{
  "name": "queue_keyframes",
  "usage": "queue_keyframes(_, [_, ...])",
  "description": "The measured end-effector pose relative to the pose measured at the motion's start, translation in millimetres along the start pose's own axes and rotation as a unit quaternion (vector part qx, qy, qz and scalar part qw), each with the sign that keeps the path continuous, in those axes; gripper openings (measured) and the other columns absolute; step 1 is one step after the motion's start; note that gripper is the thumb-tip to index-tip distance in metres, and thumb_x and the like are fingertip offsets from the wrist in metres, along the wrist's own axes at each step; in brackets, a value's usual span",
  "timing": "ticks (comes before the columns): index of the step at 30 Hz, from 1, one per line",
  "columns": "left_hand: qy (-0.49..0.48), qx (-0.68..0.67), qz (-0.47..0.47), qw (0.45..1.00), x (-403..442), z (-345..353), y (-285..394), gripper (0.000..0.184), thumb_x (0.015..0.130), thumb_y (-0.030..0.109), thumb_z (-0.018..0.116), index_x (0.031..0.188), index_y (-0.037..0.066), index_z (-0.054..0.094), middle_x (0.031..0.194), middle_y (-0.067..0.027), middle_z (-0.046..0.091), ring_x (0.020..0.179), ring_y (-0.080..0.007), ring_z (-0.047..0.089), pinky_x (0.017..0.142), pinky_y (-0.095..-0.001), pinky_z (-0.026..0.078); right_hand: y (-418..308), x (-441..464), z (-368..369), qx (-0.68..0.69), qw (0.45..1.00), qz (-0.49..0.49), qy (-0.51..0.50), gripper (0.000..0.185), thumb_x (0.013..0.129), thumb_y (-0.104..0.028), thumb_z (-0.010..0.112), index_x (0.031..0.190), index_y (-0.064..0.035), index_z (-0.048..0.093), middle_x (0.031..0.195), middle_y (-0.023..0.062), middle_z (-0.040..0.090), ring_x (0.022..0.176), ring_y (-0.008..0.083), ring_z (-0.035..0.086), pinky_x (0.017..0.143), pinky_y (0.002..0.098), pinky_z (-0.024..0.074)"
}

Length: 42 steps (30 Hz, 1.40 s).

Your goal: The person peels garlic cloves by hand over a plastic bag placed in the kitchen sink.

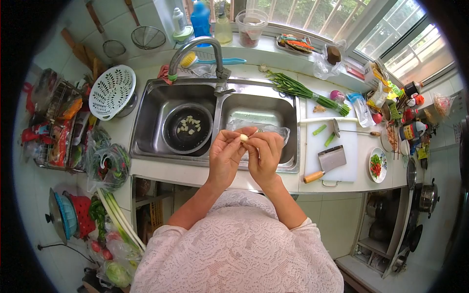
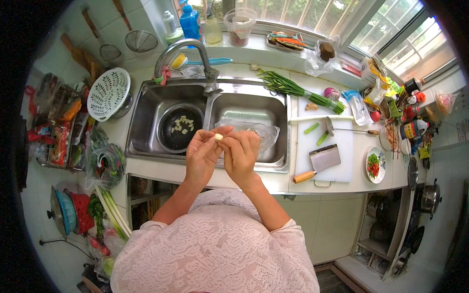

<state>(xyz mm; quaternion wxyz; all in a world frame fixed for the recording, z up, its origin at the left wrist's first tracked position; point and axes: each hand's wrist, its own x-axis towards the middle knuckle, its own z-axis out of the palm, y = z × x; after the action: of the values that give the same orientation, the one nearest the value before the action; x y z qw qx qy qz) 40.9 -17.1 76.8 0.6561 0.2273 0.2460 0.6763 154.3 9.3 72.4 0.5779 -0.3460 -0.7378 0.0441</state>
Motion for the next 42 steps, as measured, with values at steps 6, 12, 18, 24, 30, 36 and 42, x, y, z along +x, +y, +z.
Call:
queue_keyframes(6, [0.003,-0.013,0.009,1.000,-1.0,-0.8,2.9,0.008,0.095,0.004,0.047,0.101,0.004,0.050,0.116,-0.0214,0.057,0.119,-0.0300,0.052,0.101,-0.0381,0.045,3.1,-6.4,-2.5,0.064,0.998,0.013,-0.002,0.012,0.077,0.001,0.066,0.082,-0.0047,0.058,0.083,0.0079,0.059,0.078,0.0241,0.053,0.072,0.0339,0.0415])
queue_keyframes(12, [0.022,-0.044,-0.030,0.998,2.4,-10.3,5.1,0.014,0.095,0.004,0.045,0.108,0.000,0.048,0.113,-0.0197,0.058,0.120,-0.0312,0.051,0.105,-0.0398,0.043,33.3,-18.6,-8.7,0.082,0.985,0.148,0.023,0.016,0.077,0.004,0.062,0.091,-0.0036,0.059,0.089,0.0106,0.061,0.084,0.0296,0.056,0.078,0.0371,0.0416])
queue_keyframes(18, [0.120,-0.118,-0.113,0.979,11.6,-60.4,-11.3,0.017,0.094,0.004,0.045,0.110,-0.001,0.049,0.113,-0.0181,0.057,0.110,-0.0283,0.056,0.098,-0.0380,0.048,68.7,-42.3,3.4,-0.176,0.961,0.156,-0.147,0.025,0.078,-0.006,0.065,0.103,-0.0044,0.061,0.112,0.0127,0.057,0.106,0.0306,0.051,0.091,0.0444,0.0361])
queue_keyframes(24, [0.177,-0.073,-0.180,0.965,16.0,-98.3,-23.8,0.025,0.093,0.001,0.044,0.118,-0.001,0.046,0.124,-0.0168,0.052,0.114,-0.0278,0.053,0.100,-0.0406,0.045,71.2,-64.3,16.5,-0.090,0.945,0.184,-0.254,0.025,0.079,-0.014,0.066,0.103,-0.0063,0.062,0.107,0.0096,0.062,0.104,0.0286,0.055,0.093,0.0422,0.0340])
queue_keyframes(30, [0.158,-0.123,-0.208,0.957,17.0,-106.7,-25.8,0.030,0.092,-0.002,0.043,0.122,-0.003,0.043,0.132,-0.0193,0.043,0.123,-0.0291,0.045,0.102,-0.0458,0.043,61.6,-61.7,31.8,-0.084,0.955,0.202,-0.202,0.027,0.079,-0.014,0.066,0.104,-0.0053,0.062,0.107,0.0101,0.061,0.106,0.0298,0.054,0.093,0.0430,0.0341])
queue_keyframes(36, [0.225,-0.272,-0.157,0.922,30.8,-191.2,-35.8,0.015,0.089,-0.006,0.046,0.101,-0.007,0.055,0.108,-0.0208,0.058,0.105,-0.0317,0.058,0.094,-0.0398,0.051,60.7,-74.5,37.3,-0.062,0.939,0.214,-0.261,0.015,0.082,-0.016,0.063,0.092,-0.0050,0.064,0.095,0.0089,0.064,0.095,0.0278,0.058,0.088,0.0427,0.0369])
queue_keyframes(42, [0.384,-0.252,-0.074,0.885,49.8,-248.5,8.1,0.019,0.093,0.001,0.043,0.106,-0.011,0.048,0.109,-0.0235,0.055,0.111,-0.0340,0.054,0.100,-0.0444,0.046,49.9,-85.3,53.0,-0.020,0.904,0.277,-0.327,0.010,0.083,-0.015,0.062,0.083,-0.0052,0.065,0.085,0.0110,0.065,0.085,0.0295,0.060,0.085,0.0426,0.0376])
